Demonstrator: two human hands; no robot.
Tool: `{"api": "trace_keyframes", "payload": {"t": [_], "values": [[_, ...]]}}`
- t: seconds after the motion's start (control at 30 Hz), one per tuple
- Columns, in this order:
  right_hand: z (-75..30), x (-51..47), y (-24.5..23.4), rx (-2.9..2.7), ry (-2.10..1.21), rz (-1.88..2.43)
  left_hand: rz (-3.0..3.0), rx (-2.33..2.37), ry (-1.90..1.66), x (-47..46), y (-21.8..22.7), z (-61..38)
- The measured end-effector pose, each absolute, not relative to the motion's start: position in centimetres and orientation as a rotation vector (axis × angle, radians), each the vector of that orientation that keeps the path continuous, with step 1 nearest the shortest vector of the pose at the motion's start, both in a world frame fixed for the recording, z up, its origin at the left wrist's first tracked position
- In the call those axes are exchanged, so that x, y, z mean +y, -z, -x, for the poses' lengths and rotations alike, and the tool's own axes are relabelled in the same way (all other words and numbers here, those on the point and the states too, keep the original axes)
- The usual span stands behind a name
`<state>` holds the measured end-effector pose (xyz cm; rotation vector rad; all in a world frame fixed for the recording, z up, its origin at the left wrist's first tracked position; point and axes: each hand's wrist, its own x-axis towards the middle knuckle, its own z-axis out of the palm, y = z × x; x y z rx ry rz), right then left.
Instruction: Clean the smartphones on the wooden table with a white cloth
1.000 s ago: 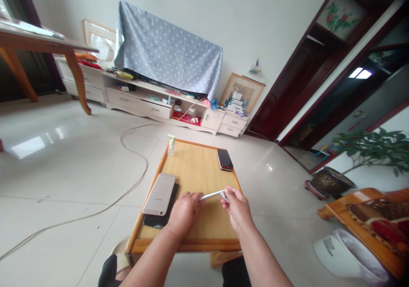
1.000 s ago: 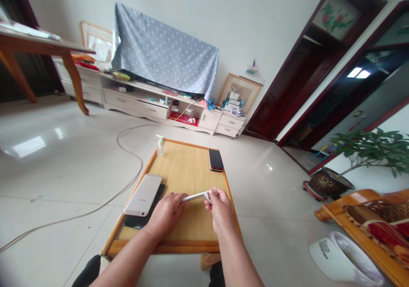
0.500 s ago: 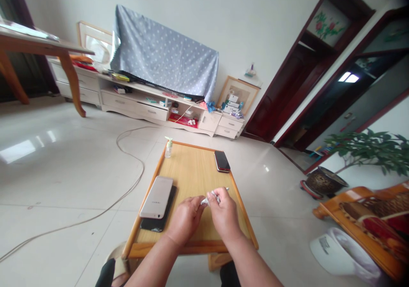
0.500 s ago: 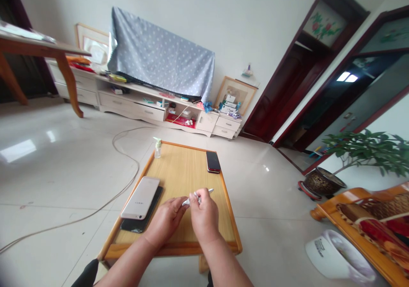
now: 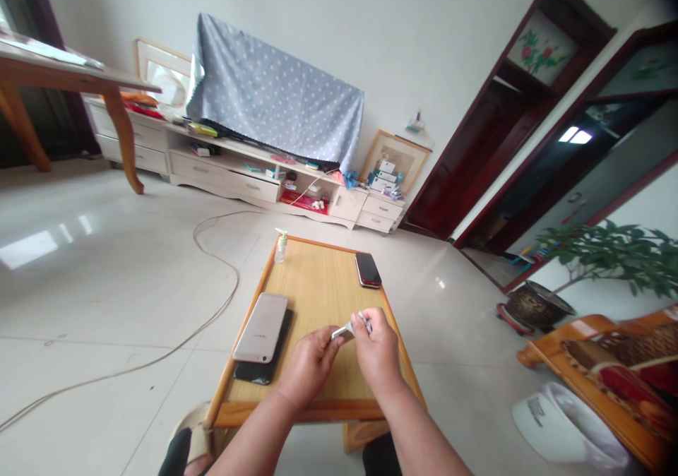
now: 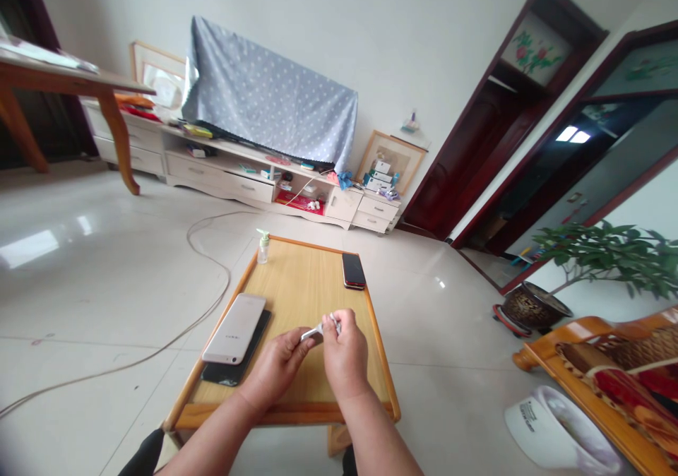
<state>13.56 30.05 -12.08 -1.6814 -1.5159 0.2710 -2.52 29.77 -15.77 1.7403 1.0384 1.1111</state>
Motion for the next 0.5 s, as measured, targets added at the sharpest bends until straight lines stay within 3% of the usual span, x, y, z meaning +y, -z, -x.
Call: {"api": "trace_keyframes", "payload": {"t": [0.17,0.37,0.5], "values": [[-15.7,31.7,11.0,-1.326,-0.179,1.696,-1.397,0.896,-1.100,30.0,16.6,1.9],[-13.4,29.4,13.2,-1.682,-0.124,1.815,-1.112,0.776,-1.072,30.3,17.0,1.3],[-14.7,29.9,12.8,-1.587,-0.055,1.900,-1.018,0.776,-1.067,30.2,16.9,1.6]]}}
